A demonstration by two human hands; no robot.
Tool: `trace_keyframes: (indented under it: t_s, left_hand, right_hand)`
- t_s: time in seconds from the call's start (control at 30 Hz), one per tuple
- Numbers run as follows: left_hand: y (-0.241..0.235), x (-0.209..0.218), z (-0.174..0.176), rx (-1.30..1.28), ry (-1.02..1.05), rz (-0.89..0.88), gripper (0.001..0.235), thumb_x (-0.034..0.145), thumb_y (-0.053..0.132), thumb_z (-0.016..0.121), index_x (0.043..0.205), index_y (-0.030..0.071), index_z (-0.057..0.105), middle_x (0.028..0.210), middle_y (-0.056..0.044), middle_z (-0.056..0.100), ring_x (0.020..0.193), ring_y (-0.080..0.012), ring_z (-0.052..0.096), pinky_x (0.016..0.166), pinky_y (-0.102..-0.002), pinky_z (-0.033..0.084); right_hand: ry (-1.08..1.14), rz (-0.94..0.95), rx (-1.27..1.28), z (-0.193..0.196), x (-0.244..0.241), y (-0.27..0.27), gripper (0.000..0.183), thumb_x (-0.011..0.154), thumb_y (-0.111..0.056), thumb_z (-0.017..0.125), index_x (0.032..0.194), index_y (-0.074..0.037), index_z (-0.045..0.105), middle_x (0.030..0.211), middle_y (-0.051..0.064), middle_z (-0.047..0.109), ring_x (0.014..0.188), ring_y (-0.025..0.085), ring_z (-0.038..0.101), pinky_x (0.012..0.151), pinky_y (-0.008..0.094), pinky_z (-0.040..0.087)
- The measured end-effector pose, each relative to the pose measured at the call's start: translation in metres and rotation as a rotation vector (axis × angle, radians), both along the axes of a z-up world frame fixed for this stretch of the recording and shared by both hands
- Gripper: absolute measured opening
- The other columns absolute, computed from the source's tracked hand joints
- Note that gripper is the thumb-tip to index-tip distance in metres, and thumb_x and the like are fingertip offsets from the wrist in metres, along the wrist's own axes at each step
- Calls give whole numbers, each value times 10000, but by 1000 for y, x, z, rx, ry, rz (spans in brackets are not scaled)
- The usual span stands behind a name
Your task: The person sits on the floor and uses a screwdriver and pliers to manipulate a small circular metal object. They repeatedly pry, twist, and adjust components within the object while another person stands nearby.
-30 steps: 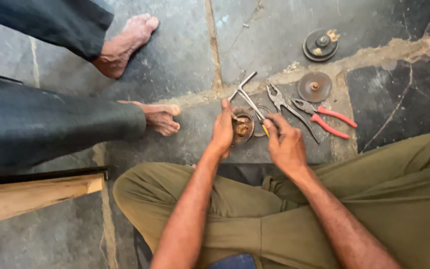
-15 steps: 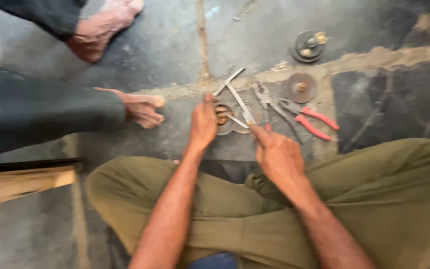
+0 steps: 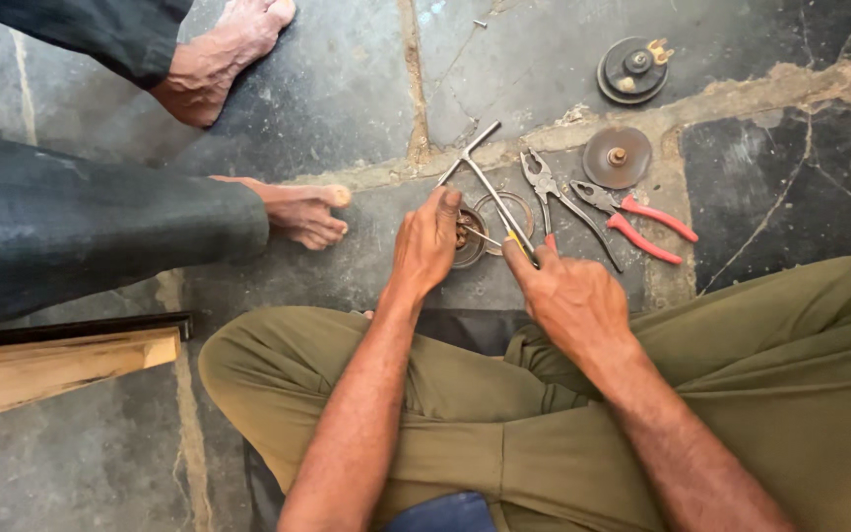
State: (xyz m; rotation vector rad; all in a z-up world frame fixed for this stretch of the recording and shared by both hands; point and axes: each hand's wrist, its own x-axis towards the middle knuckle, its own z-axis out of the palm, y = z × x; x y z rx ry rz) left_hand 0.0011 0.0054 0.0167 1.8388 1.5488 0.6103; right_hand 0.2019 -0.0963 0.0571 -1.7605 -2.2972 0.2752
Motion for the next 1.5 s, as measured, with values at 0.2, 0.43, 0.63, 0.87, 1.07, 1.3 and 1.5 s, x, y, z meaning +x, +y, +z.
trace_keyframes:
  t_s: [0.2,0.43,0.63,0.87,1.07,1.3,1.5]
  left_hand:
    - [-3,3,7,-168,-294,-9,602,1058,561,372,1072,29,655,809,-183,735,758,-381,767,660,-473,590]
    - [-6,7,-4,-64,-128,111,689,1049,574,317,998,6,702,768,-215,719,746,-410,740,670,-493,540]
    - [3,1,-20,17,-89,153,778,1088,598,289,923,-44,697,790,-254,686,793,-432,690,704,-496,504]
    - [6,-6,-24,-150,-195,63,823,1043,650,306,842,-58,675,669,-174,646,669,-258,642,648,-444,507]
    - [5,-11,-23,-237,-261,39,850,1052,662,244,812,-35,668,679,-101,651,680,-173,591,650,-388,501]
    - [11,-16,-29,-286,-320,81,884,1053,679,214,763,-6,693,664,-34,613,664,-130,531,642,-353,459]
    - [14,-22,-53,-399,-330,116,915,1023,718,292,838,-66,726,795,-129,688,766,-193,594,730,-368,508]
  right_hand:
    - [-178,68,-55,21,7,9,476,835,-112,603,1301,-194,652,985,183,718,551,248,712,421,378,548]
    - [-209,32,28,18,-10,-8,455,872,-112,586,1322,-106,651,782,73,682,600,219,717,519,349,567]
    - [-174,44,30,21,-6,-6,476,857,-103,598,1331,-90,646,796,77,681,624,222,722,536,355,569]
    - [199,0,-142,30,22,13,334,877,-158,659,1197,-198,743,910,135,754,696,356,708,602,466,547]
    - [531,-92,-263,26,27,19,223,898,-204,710,1098,-153,795,898,151,761,743,357,714,622,447,535]
    - [612,-201,-532,10,32,24,274,914,-231,720,1174,-176,782,800,144,768,605,220,647,584,385,486]
    - [883,-87,-521,-24,38,21,274,930,-157,699,1178,-59,761,867,44,817,742,39,631,650,287,539]
